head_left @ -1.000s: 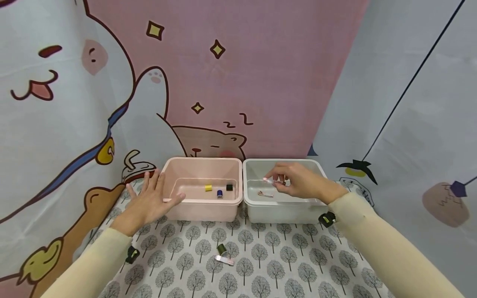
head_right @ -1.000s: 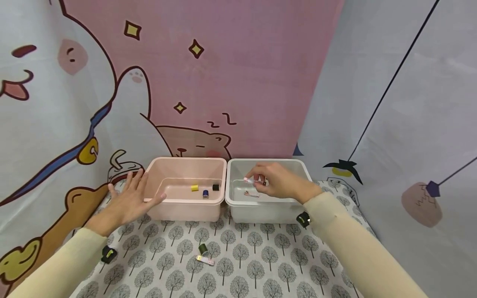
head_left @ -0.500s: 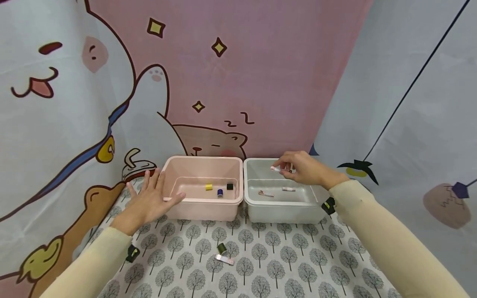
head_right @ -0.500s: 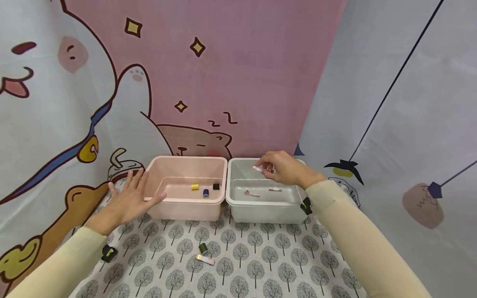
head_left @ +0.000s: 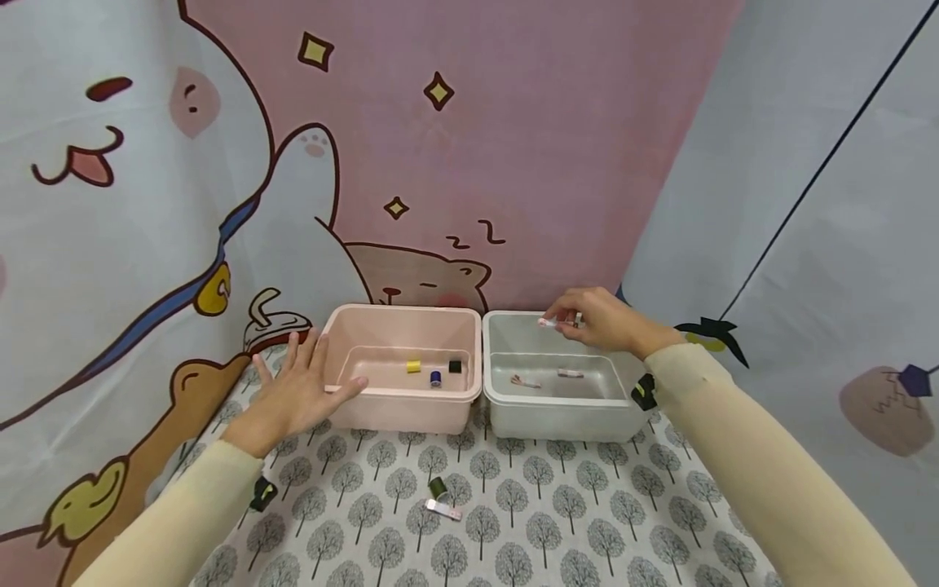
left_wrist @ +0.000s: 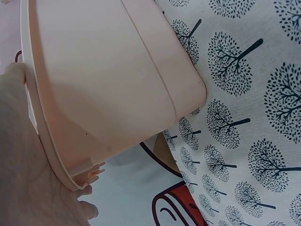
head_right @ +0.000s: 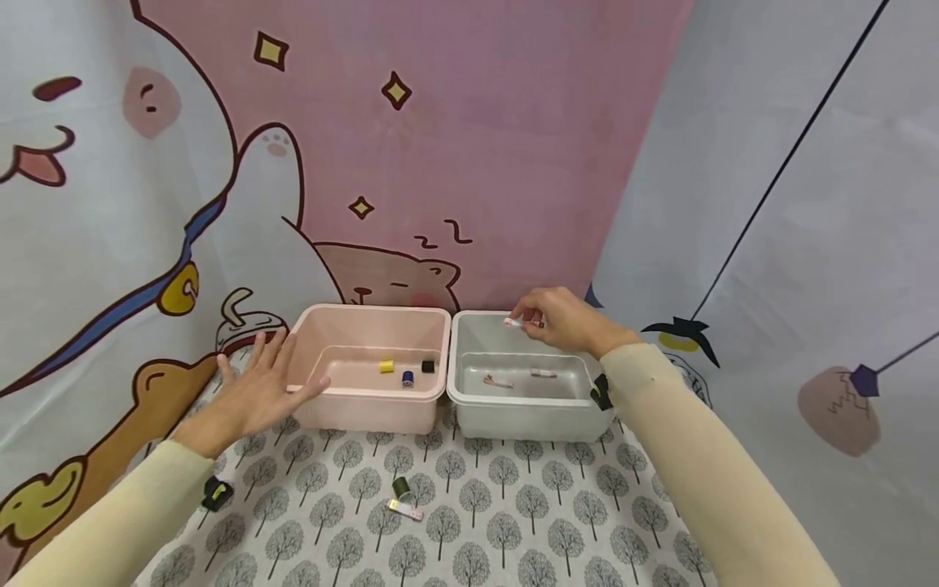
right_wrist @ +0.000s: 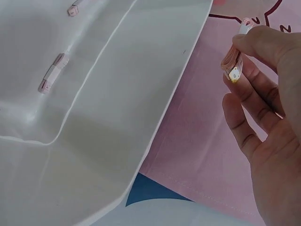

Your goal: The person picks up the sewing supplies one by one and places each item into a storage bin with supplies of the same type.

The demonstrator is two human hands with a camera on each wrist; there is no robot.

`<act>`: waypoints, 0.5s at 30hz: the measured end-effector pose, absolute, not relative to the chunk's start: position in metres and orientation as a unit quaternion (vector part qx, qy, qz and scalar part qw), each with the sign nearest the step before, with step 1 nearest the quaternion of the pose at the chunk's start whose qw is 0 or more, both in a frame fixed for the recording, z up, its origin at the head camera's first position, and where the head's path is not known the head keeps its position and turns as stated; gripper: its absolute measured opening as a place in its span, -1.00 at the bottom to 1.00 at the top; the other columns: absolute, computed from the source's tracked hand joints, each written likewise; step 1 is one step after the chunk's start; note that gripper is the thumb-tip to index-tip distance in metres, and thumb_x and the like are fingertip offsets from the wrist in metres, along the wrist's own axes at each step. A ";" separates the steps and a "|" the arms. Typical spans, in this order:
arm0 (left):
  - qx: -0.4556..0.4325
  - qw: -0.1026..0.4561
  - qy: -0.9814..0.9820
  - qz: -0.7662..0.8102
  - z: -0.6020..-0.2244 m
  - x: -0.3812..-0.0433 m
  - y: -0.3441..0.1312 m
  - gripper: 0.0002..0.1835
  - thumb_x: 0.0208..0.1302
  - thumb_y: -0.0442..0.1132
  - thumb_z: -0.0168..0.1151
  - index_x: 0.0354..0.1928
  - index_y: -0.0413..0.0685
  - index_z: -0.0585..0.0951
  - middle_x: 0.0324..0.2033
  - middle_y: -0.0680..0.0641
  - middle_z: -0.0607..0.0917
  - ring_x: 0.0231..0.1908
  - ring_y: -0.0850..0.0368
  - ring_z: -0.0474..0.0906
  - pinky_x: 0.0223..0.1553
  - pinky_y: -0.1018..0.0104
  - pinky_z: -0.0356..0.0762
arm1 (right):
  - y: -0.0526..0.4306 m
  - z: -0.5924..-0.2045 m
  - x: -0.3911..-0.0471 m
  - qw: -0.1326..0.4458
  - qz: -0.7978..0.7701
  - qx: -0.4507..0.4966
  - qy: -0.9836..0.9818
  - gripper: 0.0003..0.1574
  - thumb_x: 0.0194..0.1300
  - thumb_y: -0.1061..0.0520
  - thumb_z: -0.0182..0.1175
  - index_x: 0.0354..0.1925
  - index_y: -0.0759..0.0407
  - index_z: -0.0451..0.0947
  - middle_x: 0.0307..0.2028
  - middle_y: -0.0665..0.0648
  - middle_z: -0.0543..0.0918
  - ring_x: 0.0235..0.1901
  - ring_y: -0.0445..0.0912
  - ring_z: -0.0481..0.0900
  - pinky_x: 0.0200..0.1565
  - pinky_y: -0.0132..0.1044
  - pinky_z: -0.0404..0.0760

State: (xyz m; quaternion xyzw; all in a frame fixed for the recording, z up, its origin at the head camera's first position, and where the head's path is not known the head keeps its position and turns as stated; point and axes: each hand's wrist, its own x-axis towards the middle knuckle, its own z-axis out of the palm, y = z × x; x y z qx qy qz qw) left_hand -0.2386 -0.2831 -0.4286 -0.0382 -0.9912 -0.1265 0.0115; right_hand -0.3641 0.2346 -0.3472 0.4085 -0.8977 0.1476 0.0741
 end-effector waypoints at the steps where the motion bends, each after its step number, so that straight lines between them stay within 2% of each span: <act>1: -0.038 0.011 -0.991 -0.126 -0.428 -0.239 -0.283 0.35 0.61 0.72 -0.15 0.92 -0.21 -0.22 0.90 -0.40 -0.29 0.87 -0.58 -0.49 0.52 -0.89 -0.80 | 0.235 -0.347 -0.365 0.075 0.147 0.408 -0.898 -0.67 0.54 0.32 0.47 0.17 0.09 0.91 -0.02 0.08 0.92 -0.19 -0.15 0.76 -0.16 -0.20 0.83; 5: -0.037 0.009 -0.991 -0.126 -0.426 -0.238 -0.281 0.34 0.62 0.70 -0.13 0.92 -0.21 -0.22 0.90 -0.40 -0.29 0.87 -0.58 -0.50 0.52 -0.88 -0.81 | 0.236 -0.348 -0.372 0.075 0.144 0.405 -0.900 -0.66 0.53 0.32 0.47 0.17 0.09 0.92 -0.02 0.09 0.92 -0.16 -0.14 0.79 -0.17 -0.18 0.82; 9: -0.036 0.007 -0.991 -0.125 -0.426 -0.238 -0.281 0.33 0.64 0.68 -0.13 0.92 -0.22 -0.23 0.90 -0.40 -0.30 0.87 -0.57 -0.51 0.52 -0.87 -0.81 | 0.235 -0.349 -0.375 0.073 0.143 0.401 -0.902 -0.66 0.53 0.32 0.47 0.18 0.11 0.91 -0.01 0.11 0.93 -0.13 -0.07 0.83 -0.11 -0.08 0.87; 15: -0.036 0.008 -0.991 -0.125 -0.427 -0.238 -0.281 0.33 0.63 0.68 -0.12 0.92 -0.22 -0.22 0.90 -0.40 -0.28 0.87 -0.56 -0.50 0.53 -0.89 -0.78 | 0.233 -0.350 -0.376 0.071 0.146 0.385 -0.908 -0.56 0.52 0.26 0.52 0.31 0.22 0.82 0.19 0.26 0.90 0.14 0.22 0.87 0.25 0.23 0.86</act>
